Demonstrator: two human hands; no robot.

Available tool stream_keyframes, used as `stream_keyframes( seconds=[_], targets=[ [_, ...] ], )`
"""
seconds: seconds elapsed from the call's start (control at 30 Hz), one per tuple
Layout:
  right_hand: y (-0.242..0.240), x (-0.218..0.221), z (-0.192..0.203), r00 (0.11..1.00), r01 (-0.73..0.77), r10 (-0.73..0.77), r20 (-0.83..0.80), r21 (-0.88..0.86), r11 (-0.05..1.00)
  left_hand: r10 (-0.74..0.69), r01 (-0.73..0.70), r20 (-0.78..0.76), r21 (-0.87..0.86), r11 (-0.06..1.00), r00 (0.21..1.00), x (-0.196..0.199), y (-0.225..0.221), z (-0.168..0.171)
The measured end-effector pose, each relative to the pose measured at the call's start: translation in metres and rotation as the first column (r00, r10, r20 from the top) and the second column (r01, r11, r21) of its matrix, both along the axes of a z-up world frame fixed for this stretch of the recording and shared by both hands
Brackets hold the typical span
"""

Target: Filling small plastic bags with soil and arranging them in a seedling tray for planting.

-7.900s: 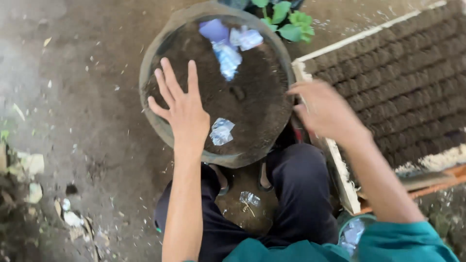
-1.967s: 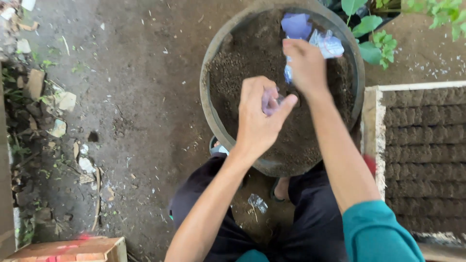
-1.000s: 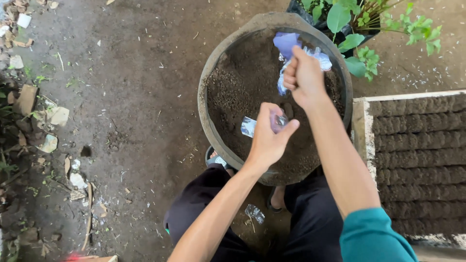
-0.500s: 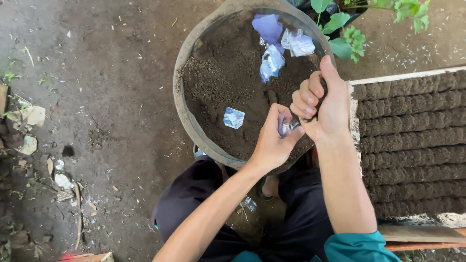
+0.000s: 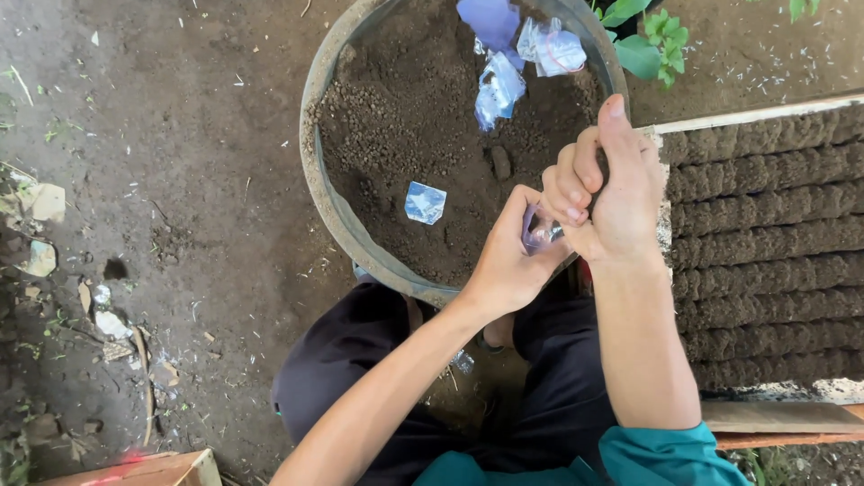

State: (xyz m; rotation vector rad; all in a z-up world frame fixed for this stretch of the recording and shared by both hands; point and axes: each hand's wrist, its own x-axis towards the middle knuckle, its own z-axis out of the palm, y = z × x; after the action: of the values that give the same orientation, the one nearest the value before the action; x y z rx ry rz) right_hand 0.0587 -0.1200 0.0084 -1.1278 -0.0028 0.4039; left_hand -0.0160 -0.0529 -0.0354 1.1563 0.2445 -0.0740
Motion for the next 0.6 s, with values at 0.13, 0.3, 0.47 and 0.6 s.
stream_keyframes(
  seconds=[0.13,0.3,0.47,0.6],
  targets=[
    [-0.002,-0.002,-0.004,0.999,-0.022,0.022,0.029,-0.006,1.0,-0.002,0.002,0.008,-0.007,1.0,1.0,0.0,0.0,0.005],
    [-0.001,-0.004,0.0,0.995,-0.087,0.084,0.053,0.061,0.994,0.001,-0.001,0.013,-0.006,1.0,1.0,-0.001,-0.004,-0.01],
    [-0.002,-0.003,-0.001,0.989,-0.146,0.143,0.034,0.116,0.982,-0.005,0.005,0.003,-0.009,1.0,1.0,0.0,0.003,0.009],
    [-0.005,-0.004,-0.001,0.99,-0.122,0.118,0.081,0.052,0.991,-0.018,0.018,-0.013,0.002,1.0,1.0,-0.001,0.001,0.009]
  ],
)
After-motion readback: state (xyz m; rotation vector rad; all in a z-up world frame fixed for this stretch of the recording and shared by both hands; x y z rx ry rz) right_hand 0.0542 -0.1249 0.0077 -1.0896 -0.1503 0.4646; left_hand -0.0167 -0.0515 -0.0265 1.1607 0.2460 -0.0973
